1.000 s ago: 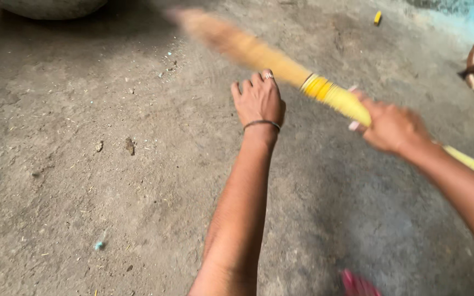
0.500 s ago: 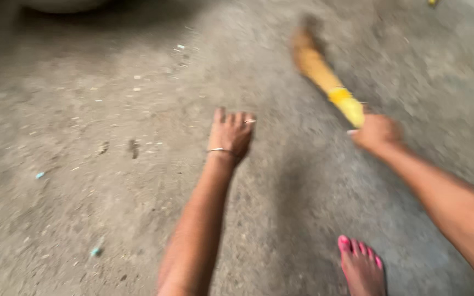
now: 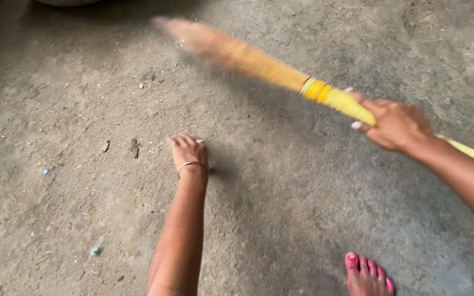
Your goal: The person sweeps an earthen floor using a long-handled broom, gathering debris into small piles and picking up larger pieces of trash by hand.
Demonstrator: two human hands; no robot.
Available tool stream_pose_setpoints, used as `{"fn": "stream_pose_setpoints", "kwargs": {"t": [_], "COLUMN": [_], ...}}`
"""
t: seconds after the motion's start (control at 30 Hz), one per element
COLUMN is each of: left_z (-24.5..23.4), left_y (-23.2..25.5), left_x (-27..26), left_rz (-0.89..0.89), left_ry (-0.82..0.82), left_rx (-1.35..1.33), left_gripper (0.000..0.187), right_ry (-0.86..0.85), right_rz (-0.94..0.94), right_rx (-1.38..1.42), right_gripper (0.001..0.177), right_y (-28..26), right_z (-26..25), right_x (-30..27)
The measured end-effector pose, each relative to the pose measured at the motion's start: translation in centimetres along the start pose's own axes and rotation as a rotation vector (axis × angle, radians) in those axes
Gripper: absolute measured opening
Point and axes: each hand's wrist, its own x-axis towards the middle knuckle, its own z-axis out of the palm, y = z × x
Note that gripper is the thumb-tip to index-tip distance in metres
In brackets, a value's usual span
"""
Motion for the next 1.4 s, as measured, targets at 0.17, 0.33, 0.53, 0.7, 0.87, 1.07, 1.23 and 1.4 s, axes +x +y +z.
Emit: {"fn": "stream_pose_setpoints", "kwargs": {"t": [0.17,0.33,0.53,0.7,0.87,1.07,1.23,1.4], "left_z": [2.4,2.4,2.6,2.3,3.0,1.6,2.0,2.1], "left_y": [0.6,0.3,0.2,0.8,1.0,0.6,0.9,0.8], "left_x": [2.5,3.3,3.6,5.0,5.9,4.5,4.9,5.2], "left_rz": [-0.098,-0.059,-0.041,0.006,0.034,-0.004,0.030,0.063], "left_ry": [-0.088,-0.182,-0.182,-0.244,-0.235,-0.232,-0.179,-0.260], "left_rx": [-0.120,-0.227,-0.248,-0.157,-0.071,-0.176,-0.116,-0.131], "left_gripper": [0.070,0.094,0.118,0.109,0.086,0.101,0.099,0.084], "right_ry": [0.041,0.278,0.267,0.071,-0.170,0.238,0.230,-0.074], "right_rz": [0.222,0.139,-0.047,-0.335,-0.356,-0.151,-0.057,-0.312], "right_rx": [-0.009,0.187,0.230,0.172,0.162,0.251,0.262,0.132], "right_gripper": [0.083,0.085,0.087,0.085,0.070,0.087,0.091,0.092], "right_y": [6.6,11.0,4.3,-3.2,-2.1,5.2,2.0,-8.6], "right_z": [0.7,1.7,3.2,3.7,0.4,1.7,3.9,0.7], "right_x": [5.6,13.8,21.9,15.2,12.6,19.2,23.0,17.4]}}
